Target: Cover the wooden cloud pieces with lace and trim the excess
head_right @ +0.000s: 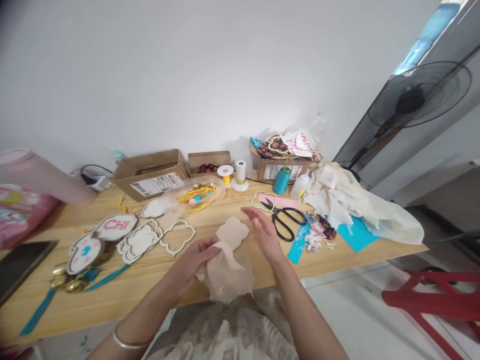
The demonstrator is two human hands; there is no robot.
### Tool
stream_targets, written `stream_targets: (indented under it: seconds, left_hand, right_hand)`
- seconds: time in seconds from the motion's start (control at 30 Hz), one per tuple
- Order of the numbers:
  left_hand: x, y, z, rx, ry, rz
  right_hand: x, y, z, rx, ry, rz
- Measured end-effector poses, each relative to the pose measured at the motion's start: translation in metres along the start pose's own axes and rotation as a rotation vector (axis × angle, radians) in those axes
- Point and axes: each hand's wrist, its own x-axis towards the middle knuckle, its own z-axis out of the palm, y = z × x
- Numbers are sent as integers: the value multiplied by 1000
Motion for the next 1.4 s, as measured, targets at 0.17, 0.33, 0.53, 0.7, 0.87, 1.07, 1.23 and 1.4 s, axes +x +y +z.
stream_targets:
  seconds: [0.17,0.33,0.53,0.7,0.87,1.07,1.23,1.4]
  left_hand:
    - [4,1,4,-25,28,31]
    - [4,5,1,116,43,90]
    - [-5,5,5,81,-107,90]
    - [-10,1,11,71,164,172]
    - [-10,-2,11,109,259,222]
    - [-7,-3,12,68,262,194]
    - [-5,0,12,74,149,270]
    - [4,0,17,14,183,213]
  right_hand:
    - [-29,-17,11,-205,-168,139]
    - [-37,-11,11,-79,131,264]
    - [-28,-32,22,3,200,261]
    - [-27,-30,28,-73,262,253]
    - [-30,-30,28,7,277,316]
    - [-26,-37,31,-76,252,348]
    - [-20,-37,34,-135,270,247]
    - [-19,-34,38,-151,176,223]
